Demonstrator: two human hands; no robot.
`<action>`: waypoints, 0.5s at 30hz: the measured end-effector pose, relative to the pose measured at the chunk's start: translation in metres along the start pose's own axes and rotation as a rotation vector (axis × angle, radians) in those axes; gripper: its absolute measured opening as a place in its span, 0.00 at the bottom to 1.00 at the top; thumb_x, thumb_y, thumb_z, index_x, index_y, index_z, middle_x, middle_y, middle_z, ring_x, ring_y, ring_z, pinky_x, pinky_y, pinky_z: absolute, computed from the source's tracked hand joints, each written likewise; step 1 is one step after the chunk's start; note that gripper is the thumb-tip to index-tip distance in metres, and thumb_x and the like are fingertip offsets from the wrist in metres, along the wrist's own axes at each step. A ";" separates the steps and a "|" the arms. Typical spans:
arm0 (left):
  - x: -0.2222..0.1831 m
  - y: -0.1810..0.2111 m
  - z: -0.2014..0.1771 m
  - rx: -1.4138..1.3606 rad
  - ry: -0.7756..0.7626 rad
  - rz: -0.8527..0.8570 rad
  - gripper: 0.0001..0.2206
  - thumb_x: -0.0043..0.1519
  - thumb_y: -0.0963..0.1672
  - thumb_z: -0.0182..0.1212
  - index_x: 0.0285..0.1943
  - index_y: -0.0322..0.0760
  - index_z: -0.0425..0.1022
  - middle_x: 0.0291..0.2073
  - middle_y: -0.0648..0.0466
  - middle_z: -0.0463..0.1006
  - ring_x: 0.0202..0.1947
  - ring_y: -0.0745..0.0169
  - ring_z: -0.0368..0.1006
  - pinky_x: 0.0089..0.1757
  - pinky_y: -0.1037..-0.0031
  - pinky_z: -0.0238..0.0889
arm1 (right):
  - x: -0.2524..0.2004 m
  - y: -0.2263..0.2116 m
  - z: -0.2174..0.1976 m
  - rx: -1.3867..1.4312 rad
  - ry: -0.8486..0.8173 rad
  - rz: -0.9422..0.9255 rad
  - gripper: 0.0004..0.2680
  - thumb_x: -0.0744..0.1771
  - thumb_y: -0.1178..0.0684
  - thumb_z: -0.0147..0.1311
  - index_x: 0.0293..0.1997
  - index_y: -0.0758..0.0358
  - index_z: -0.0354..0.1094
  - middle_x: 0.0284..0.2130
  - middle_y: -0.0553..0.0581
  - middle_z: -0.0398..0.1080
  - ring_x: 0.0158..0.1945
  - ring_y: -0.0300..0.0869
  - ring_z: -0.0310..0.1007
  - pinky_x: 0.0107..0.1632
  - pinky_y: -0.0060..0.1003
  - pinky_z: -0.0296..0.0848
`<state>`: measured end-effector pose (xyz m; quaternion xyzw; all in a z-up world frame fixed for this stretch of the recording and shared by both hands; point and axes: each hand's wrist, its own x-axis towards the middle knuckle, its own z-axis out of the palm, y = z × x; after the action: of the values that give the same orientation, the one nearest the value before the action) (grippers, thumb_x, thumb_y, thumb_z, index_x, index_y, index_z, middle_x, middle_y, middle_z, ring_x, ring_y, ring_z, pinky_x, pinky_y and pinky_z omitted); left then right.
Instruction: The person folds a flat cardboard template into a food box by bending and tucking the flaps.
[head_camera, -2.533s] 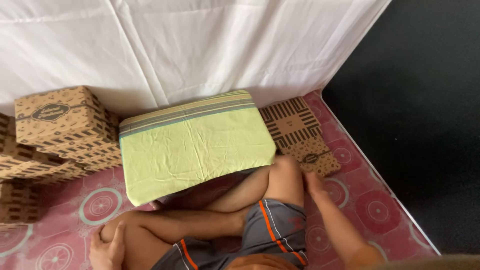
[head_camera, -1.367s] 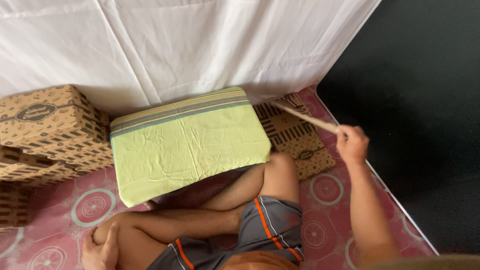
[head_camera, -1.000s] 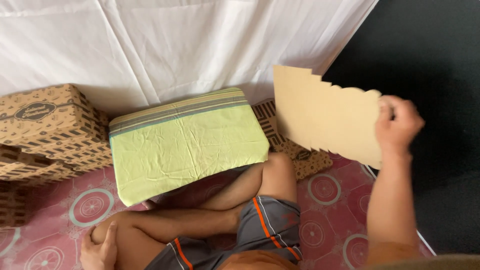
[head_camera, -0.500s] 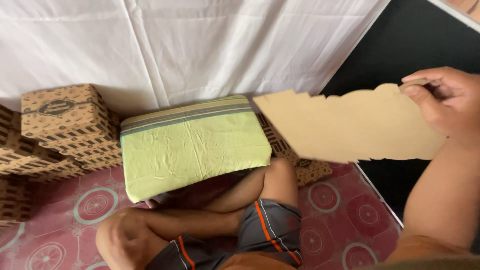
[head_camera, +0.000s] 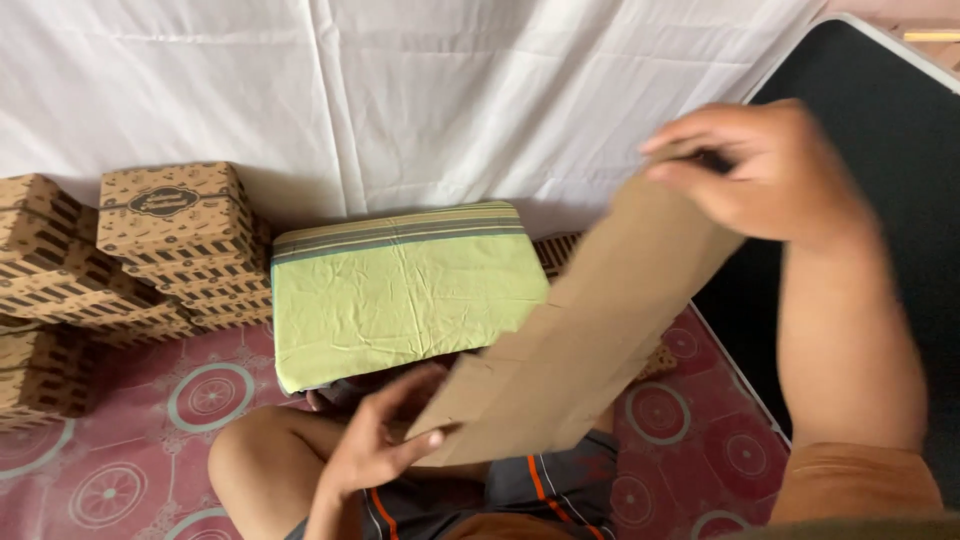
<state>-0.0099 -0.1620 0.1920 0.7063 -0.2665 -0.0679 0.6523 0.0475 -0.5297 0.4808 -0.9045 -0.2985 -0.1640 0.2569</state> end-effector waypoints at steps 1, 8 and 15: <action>-0.001 -0.001 0.007 -0.098 -0.001 -0.123 0.25 0.53 0.43 0.72 0.59 0.26 0.74 0.40 0.50 0.80 0.38 0.62 0.72 0.41 0.72 0.66 | 0.009 -0.002 0.012 -0.058 0.044 -0.074 0.10 0.64 0.70 0.63 0.49 0.78 0.73 0.38 0.65 0.78 0.33 0.41 0.76 0.35 0.29 0.69; 0.001 -0.092 0.029 -0.495 0.411 -0.278 0.10 0.63 0.39 0.62 0.48 0.20 0.81 0.26 0.51 0.80 0.20 0.71 0.63 0.25 0.80 0.56 | 0.033 0.033 0.078 -0.309 0.464 -0.381 0.17 0.67 0.64 0.66 0.59 0.78 0.64 0.54 0.71 0.66 0.59 0.61 0.67 0.64 0.52 0.70; -0.003 -0.176 0.005 -0.704 0.721 -0.421 0.12 0.66 0.40 0.59 0.53 0.22 0.77 0.39 0.42 0.82 0.35 0.60 0.75 0.38 0.75 0.68 | -0.100 0.175 0.307 0.438 0.580 0.354 0.15 0.68 0.59 0.52 0.61 0.66 0.55 0.43 0.55 0.66 0.40 0.38 0.68 0.43 0.30 0.71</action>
<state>0.0359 -0.1641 0.0216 0.4618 0.1600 -0.0360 0.8717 0.1242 -0.5236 0.1220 -0.7821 -0.0810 -0.2980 0.5412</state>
